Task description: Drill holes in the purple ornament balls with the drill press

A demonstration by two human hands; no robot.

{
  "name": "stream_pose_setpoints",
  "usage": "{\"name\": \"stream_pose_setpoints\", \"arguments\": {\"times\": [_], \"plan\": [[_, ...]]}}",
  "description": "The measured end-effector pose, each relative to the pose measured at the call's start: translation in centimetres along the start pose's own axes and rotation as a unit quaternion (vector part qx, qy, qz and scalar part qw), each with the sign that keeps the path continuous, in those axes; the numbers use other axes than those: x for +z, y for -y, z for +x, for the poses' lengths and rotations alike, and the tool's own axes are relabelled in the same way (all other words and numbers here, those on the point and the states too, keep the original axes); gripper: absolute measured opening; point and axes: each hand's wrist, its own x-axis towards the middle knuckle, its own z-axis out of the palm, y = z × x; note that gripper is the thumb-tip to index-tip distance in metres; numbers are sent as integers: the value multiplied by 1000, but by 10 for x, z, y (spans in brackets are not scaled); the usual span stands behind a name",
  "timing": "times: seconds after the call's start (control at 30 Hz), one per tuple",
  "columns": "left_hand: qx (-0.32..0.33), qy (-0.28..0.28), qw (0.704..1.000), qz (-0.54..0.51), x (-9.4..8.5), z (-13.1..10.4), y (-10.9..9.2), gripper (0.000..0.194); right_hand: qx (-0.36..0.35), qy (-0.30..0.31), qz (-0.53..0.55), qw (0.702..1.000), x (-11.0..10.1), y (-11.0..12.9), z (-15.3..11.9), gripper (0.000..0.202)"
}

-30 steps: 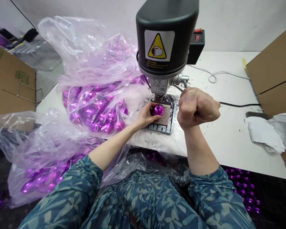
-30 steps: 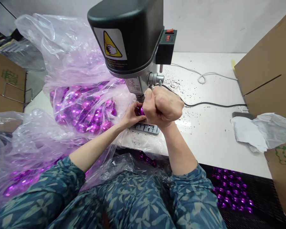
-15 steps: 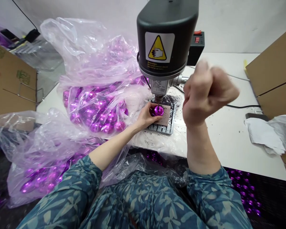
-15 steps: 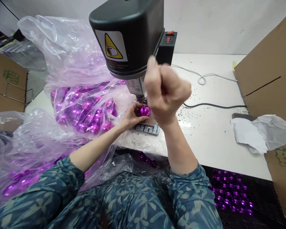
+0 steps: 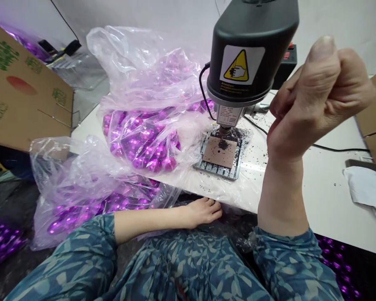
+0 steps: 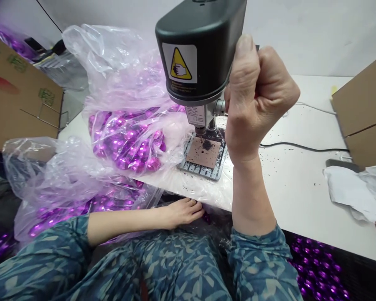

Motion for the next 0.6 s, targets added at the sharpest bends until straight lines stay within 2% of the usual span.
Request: {"name": "stream_pose_setpoints", "arguments": {"times": [0.03, 0.1, 0.17, 0.23, 0.27, 0.33, 0.4, 0.47, 0.53, 0.6], "plan": [[6, -28, 1000, 9, 4, -2, 2, 43, 1, 4, 4, 1000, -1, 0, 0, 58], [18, -93, 995, -9, 3, -3, 7, 28, 6, 9, 10, 1000, -3, -1, -1, 56], [31, -149, 988, -31, -9, -2, 16, 18, 13, 11, 14, 1000, -4, 0, -3, 54], [21, -197, 979, -42, -35, 1, 34, 22, 11, 7, 12, 1000, -4, 1, -4, 55], [-5, -220, 974, -48, -51, 2, 46, 21, 9, 4, 8, 1000, -4, 2, -4, 56], [-111, -261, 957, -68, -87, 3, 77, 24, 6, -3, -2, 1000, -3, 4, -5, 57], [-228, -220, 948, -31, -121, 1, 111, 37, 5, -13, -11, 1000, -2, 4, -5, 58], [-317, -106, 942, 39, -145, -3, 140, 37, -1, -18, -15, 1000, -1, 3, -4, 60], [-358, -4, 929, 99, -157, -8, 160, 27, -7, -19, -15, 1000, -1, 2, -4, 62], [-373, 55, 917, 129, -159, -11, 169, 20, -8, -19, -14, 1000, -1, 2, -4, 63]]}}
